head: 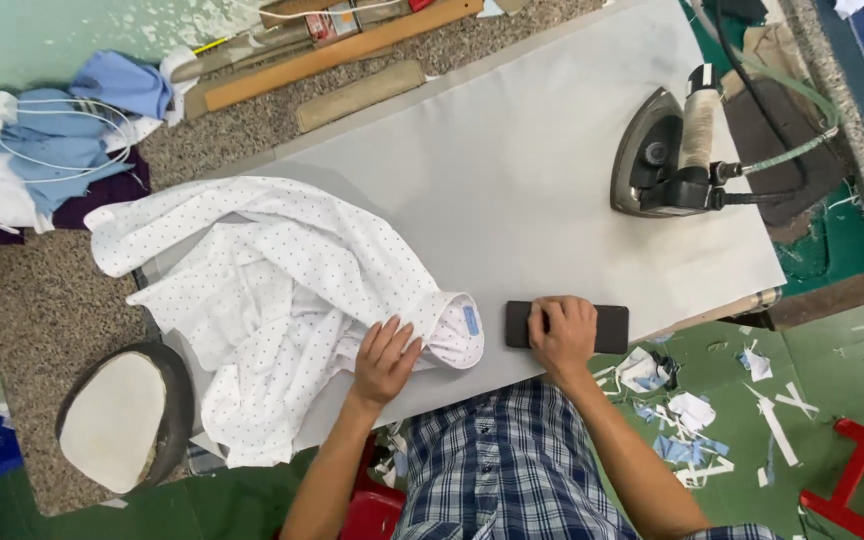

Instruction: The person irons a white polka-dotted shirt on a table using a steam iron and a dark pressing block. They smooth the fabric, press the collar and sleeves, and reposition the garment to iron different sections.

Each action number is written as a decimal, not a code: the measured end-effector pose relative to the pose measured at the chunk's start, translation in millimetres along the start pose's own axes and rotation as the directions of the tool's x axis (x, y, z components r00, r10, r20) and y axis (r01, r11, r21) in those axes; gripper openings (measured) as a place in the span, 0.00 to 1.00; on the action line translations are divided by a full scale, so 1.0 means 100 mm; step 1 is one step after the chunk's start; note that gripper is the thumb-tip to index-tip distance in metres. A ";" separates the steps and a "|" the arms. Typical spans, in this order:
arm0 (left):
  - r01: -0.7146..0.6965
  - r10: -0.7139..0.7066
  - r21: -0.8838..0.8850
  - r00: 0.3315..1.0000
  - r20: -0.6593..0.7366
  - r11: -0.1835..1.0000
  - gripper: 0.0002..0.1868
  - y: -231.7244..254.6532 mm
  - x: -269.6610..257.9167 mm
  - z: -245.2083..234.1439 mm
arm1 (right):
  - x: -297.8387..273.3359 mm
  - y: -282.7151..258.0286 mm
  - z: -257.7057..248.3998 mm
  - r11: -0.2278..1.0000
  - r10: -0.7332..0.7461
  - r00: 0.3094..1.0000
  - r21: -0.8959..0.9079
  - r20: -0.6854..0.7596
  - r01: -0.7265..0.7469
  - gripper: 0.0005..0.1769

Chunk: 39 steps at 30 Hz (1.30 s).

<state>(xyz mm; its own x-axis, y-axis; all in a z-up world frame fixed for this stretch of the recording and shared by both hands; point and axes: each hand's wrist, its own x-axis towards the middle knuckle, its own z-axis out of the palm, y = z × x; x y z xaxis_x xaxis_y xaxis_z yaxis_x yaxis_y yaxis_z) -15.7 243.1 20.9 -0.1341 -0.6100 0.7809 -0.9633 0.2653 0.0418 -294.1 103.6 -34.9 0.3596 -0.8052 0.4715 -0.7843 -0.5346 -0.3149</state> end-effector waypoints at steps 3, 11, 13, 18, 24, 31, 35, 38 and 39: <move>0.108 -0.106 0.039 0.994 -0.034 0.993 0.10 0.09 -0.19 -0.01 | 0.32 0.12 0.11 0.997 0.014 0.996 -0.070 -0.086 -0.020 0.04; 0.237 -0.235 0.045 0.971 -0.041 0.971 0.04 0.03 -0.14 0.07 | 0.50 -0.95 -0.14 0.785 -0.339 0.939 0.569 0.065 0.244 0.15; 0.271 -0.270 0.042 0.963 -0.028 0.962 0.03 0.00 -0.12 0.04 | 0.09 -1.29 -0.17 0.699 -0.496 0.841 0.675 0.218 0.238 0.31; 0.528 -0.531 -0.065 0.846 -0.050 0.847 0.06 -1.00 0.34 -0.59 | 0.75 -1.89 -0.35 0.735 -0.426 0.777 0.678 0.464 -0.002 0.13; 0.144 -0.096 0.200 0.968 -0.230 0.969 0.03 -0.88 0.92 -1.03 | 1.19 -1.70 -0.93 0.727 -0.322 0.818 0.678 0.477 -0.109 0.15; 0.313 -0.302 -0.057 0.943 0.140 0.948 0.06 0.21 -0.04 0.08 | 0.43 -0.89 -0.42 0.850 -0.180 0.590 0.427 0.787 -0.310 0.22; 0.327 -0.304 -0.111 0.936 0.180 0.939 0.07 0.21 -0.11 0.09 | 0.45 -0.98 -0.42 0.708 -0.095 0.587 0.469 0.804 -0.528 0.20; 0.340 -0.301 -0.158 0.927 0.223 0.927 0.11 0.19 -0.18 0.08 | 0.42 -0.99 -0.27 0.672 -0.102 0.565 0.475 0.819 -0.568 0.23; 0.328 -0.289 -0.171 0.932 0.219 0.929 0.13 0.19 -0.20 0.08 | 0.41 -0.98 -0.22 0.672 -0.118 0.543 0.469 0.832 -0.573 0.25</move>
<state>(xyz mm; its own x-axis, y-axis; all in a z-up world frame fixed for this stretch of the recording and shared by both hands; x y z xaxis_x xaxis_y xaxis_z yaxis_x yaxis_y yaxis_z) -33.4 254.6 0.8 0.1020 -0.8088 0.5792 -0.8991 0.1742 0.4016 -213.4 128.6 33.3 0.7083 -0.5870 -0.3920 -0.4955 -0.0180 -0.8684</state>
